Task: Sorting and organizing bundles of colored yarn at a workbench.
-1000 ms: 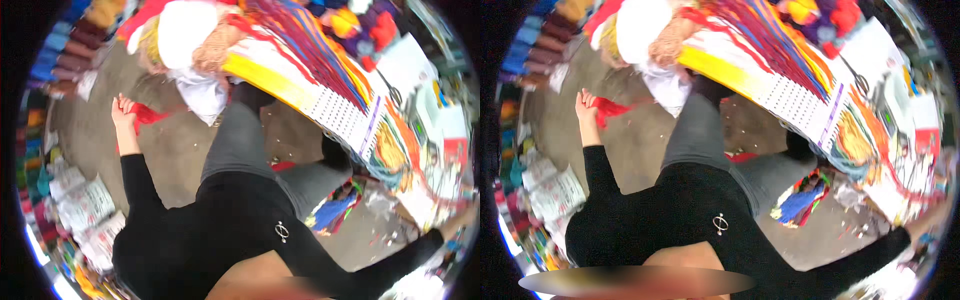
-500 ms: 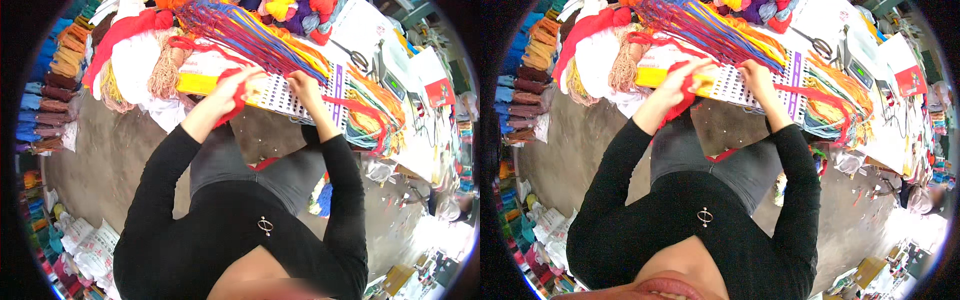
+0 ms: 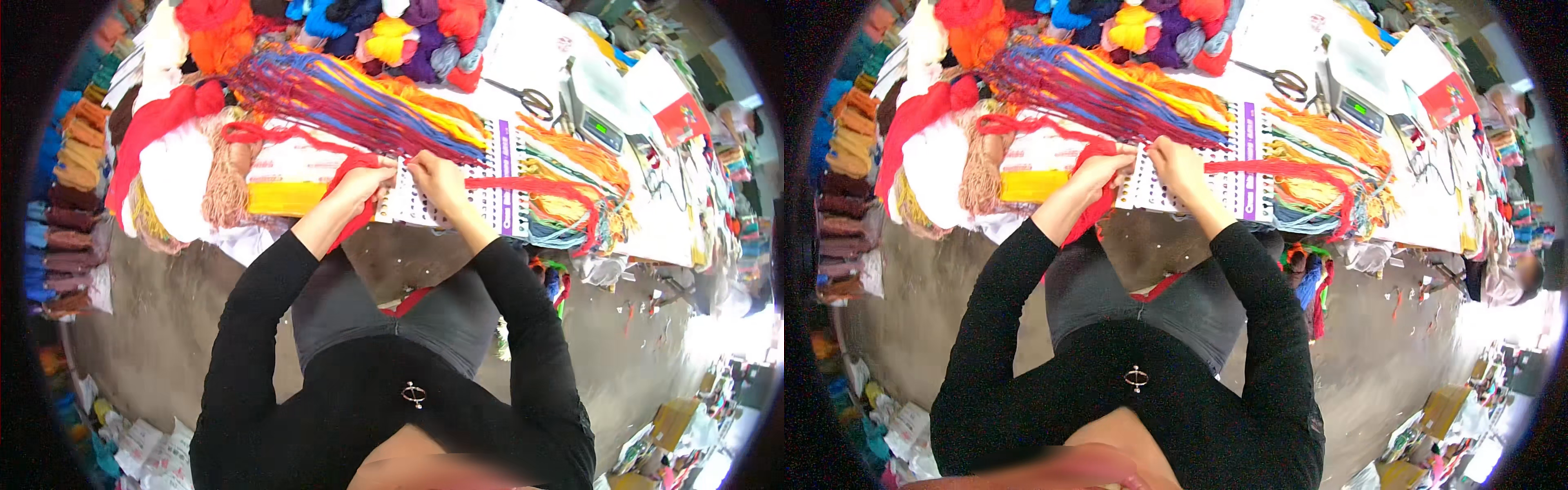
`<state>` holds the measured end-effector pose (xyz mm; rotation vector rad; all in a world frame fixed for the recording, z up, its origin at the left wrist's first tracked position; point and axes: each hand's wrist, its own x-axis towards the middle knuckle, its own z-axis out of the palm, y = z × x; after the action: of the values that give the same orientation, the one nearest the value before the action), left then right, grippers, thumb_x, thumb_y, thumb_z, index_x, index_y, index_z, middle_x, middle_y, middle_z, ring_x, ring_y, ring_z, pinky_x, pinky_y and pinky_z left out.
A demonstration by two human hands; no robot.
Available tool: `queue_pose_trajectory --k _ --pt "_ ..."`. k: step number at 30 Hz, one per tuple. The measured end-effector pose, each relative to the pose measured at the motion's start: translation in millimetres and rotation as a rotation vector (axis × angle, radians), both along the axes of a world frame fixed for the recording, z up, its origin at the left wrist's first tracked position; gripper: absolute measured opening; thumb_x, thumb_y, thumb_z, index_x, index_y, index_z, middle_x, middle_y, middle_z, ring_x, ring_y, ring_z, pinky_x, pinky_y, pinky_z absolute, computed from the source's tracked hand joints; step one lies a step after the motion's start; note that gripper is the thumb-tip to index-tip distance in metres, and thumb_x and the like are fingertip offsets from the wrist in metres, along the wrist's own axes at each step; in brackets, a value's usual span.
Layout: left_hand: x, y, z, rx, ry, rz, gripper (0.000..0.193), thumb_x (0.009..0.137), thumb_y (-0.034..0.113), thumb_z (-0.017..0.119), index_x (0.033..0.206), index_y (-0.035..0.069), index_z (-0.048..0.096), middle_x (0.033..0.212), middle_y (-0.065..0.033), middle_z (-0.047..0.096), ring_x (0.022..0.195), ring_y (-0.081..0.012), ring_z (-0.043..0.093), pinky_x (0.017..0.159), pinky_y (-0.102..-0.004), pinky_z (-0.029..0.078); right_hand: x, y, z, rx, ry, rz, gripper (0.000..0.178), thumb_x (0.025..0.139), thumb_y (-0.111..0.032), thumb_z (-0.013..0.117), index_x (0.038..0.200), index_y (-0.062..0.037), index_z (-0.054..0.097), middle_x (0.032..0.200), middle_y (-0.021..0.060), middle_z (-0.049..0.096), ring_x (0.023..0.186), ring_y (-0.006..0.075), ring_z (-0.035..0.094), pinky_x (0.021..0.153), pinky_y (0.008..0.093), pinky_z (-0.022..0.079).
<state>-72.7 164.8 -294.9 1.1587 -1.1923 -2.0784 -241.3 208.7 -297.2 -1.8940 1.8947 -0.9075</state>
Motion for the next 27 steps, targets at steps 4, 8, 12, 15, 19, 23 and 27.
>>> queue_pose_trajectory --k 4,8,12,15,19,23,27 --pt "-2.8 -11.6 -5.9 0.041 -0.029 -0.043 0.017 0.087 0.009 0.047 0.094 0.006 0.063 0.07 0.0016 0.059 0.043 -0.0025 0.039 0.038 -0.0164 0.027 1.5 0.0 9.9 0.044 -0.065 0.057 0.018 0.08 -0.026 0.06 0.086 -0.0095 0.062 0.073 0.0132 0.063 0.07 0.0303 0.062 0.061 0.0378 0.047" --pt "-11.1 -15.8 -9.4 -0.004 -0.056 -0.062 0.015 0.087 0.01 0.048 0.077 0.008 0.059 0.062 0.0026 0.054 0.042 -0.0039 0.039 0.037 -0.0181 0.026 -4.3 -7.3 7.1 0.158 -0.127 0.048 0.02 0.079 -0.03 0.058 0.087 -0.0139 0.065 0.078 0.0107 0.065 0.077 0.0302 0.062 0.065 0.0393 0.048" --pt "-16.9 -16.9 -18.5 -0.047 -0.077 -0.041 0.018 0.087 0.012 0.048 0.072 0.009 0.056 0.059 0.0026 0.051 0.042 -0.0046 0.039 0.037 -0.0194 0.026 -11.8 -19.2 -2.4 0.241 -0.205 0.057 0.022 0.077 -0.031 0.059 0.087 -0.0135 0.068 0.075 0.0083 0.065 0.074 0.0258 0.064 0.066 0.0365 0.049" --pt "-15.6 -16.5 -18.2 -0.056 -0.054 -0.057 0.018 0.087 0.011 0.047 0.072 0.009 0.056 0.058 0.003 0.051 0.042 -0.0047 0.039 0.038 -0.0201 0.026 -14.9 -26.0 -5.4 0.319 -0.32 0.094 0.024 0.077 -0.031 0.059 0.085 -0.0103 0.068 0.069 0.0049 0.065 0.069 0.019 0.064 0.065 0.0328 0.048" --pt "-8.7 -16.6 -17.2 -0.12 -0.049 -0.096 0.018 0.087 0.011 0.046 0.072 0.009 0.057 0.057 0.0033 0.05 0.042 -0.0041 0.04 0.038 -0.0193 0.027 -9.9 -23.9 -8.4 0.297 -0.442 0.011 0.022 0.079 -0.026 0.059 0.081 -0.0061 0.068 0.066 0.0052 0.065 0.063 0.0163 0.062 0.062 0.0302 0.048" --pt "-14.2 -15.4 -9.4 -0.163 0.001 -0.158 0.021 0.089 0.015 0.048 0.087 0.007 0.068 0.059 0.0076 0.051 0.043 -0.0002 0.035 0.04 -0.0167 0.024 -13.6 -21.6 -6.3 0.246 -0.418 0.0 0.017 0.084 -0.017 0.058 0.081 -0.0015 0.065 0.061 -0.0004 0.06 0.052 0.0058 0.051 0.048 0.0216 0.039" --pt "-16.5 -14.5 -11.7 -0.169 -0.04 -0.086 0.02 0.088 0.009 0.046 0.076 0.007 0.063 0.057 0.0029 0.051 0.042 -0.0047 0.037 0.04 -0.0203 0.028 -3.7 -14.8 -1.5 0.171 -0.279 -0.072 0.02 0.083 -0.021 0.058 0.082 -0.0023 0.064 0.063 0.0037 0.062 0.054 0.01 0.057 0.052 0.0257 0.044"
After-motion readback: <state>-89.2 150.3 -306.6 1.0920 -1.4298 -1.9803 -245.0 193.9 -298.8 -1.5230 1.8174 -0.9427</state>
